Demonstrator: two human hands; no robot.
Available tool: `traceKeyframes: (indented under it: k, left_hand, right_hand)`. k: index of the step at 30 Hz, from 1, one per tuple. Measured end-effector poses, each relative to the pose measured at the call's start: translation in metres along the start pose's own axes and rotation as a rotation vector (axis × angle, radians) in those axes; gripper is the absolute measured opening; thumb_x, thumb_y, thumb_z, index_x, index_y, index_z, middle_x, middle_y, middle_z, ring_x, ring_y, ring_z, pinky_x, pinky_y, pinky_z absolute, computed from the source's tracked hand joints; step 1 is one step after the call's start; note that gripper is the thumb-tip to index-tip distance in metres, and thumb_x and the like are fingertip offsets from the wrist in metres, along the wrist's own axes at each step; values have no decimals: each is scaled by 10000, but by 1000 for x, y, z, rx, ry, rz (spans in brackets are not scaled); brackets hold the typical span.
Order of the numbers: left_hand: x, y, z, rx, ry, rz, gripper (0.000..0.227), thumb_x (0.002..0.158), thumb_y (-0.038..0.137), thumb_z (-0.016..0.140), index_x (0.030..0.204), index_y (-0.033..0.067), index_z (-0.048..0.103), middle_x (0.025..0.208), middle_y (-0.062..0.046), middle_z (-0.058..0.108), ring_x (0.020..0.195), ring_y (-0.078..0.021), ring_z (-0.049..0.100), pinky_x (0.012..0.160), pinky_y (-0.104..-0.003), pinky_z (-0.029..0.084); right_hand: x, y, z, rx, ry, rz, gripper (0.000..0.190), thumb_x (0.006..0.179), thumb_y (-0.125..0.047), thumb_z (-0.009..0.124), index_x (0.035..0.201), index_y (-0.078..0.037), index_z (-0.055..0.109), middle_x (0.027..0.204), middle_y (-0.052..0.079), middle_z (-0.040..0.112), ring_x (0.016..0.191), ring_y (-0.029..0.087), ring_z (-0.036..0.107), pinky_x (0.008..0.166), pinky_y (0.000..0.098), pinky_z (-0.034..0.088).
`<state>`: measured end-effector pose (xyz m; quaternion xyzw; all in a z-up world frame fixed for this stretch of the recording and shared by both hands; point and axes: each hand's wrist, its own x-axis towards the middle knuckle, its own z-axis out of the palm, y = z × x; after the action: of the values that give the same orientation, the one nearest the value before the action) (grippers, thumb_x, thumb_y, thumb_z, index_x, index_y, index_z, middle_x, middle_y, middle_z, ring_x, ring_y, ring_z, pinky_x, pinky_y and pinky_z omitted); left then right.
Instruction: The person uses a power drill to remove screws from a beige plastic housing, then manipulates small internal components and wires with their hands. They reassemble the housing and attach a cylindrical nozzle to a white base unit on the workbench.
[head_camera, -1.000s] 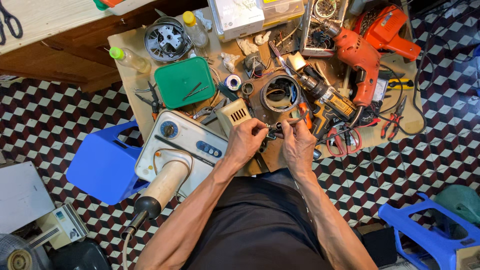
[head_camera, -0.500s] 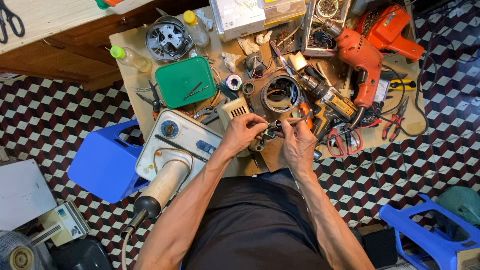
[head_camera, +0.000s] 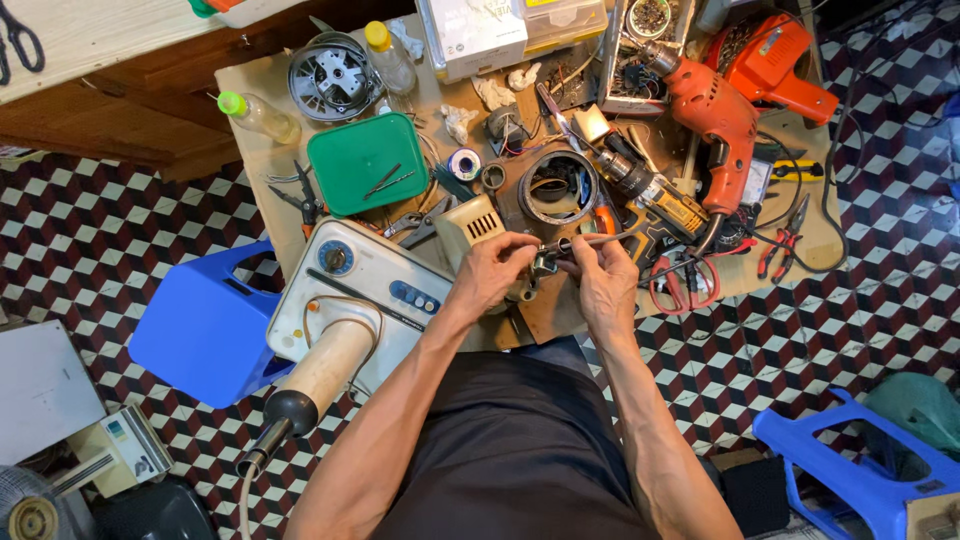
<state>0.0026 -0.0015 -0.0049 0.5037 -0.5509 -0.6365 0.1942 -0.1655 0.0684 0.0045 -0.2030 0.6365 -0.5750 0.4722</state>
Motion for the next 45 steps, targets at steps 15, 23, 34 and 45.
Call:
traceKeyframes:
  k: [15, 23, 34, 45]
  left_hand:
    - [-11, -84, -20, -191, 357, -437, 1214, 773, 705, 764, 1577, -21, 214, 1574, -241, 356, 1440, -341, 384, 1150, -463, 344]
    - [0, -68, -22, -310, 254, -438, 1392, 537, 752, 771, 1592, 51, 193, 1490, -224, 491, 1375, -349, 500, 1121, -474, 389]
    - [2, -66, -5, -140, 445, -158, 1328, 573, 500, 910, 1560, -9, 181, 1443, -239, 490, 1304, -330, 542, 1042, -394, 495]
    - [-67, -16, 9, 85, 673, 243, 1292, 634, 346, 958, 1589, 5, 157, 1499, -267, 392, 1395, -384, 433, 1155, -475, 393]
  right_hand:
    - [3, -11, -9, -173, -95, 99, 390, 954, -253, 685, 1255, -12, 624, 1097, 44, 730, 976, 85, 679, 880, 236, 535]
    - [14, 9, -14, -179, -58, 86, 373, 923, -222, 721, 1218, -8, 640, 1019, 33, 728, 892, 89, 657, 787, 234, 525]
    - [29, 23, 5, -317, 15, 332, 390, 830, -201, 756, 1081, 89, 691, 891, 124, 736, 714, 178, 705, 623, 293, 570]
    - [-44, -22, -27, 7, -367, 228, 615, 851, -181, 743, 1393, -25, 497, 1312, 125, 656, 1158, 195, 654, 992, 358, 532]
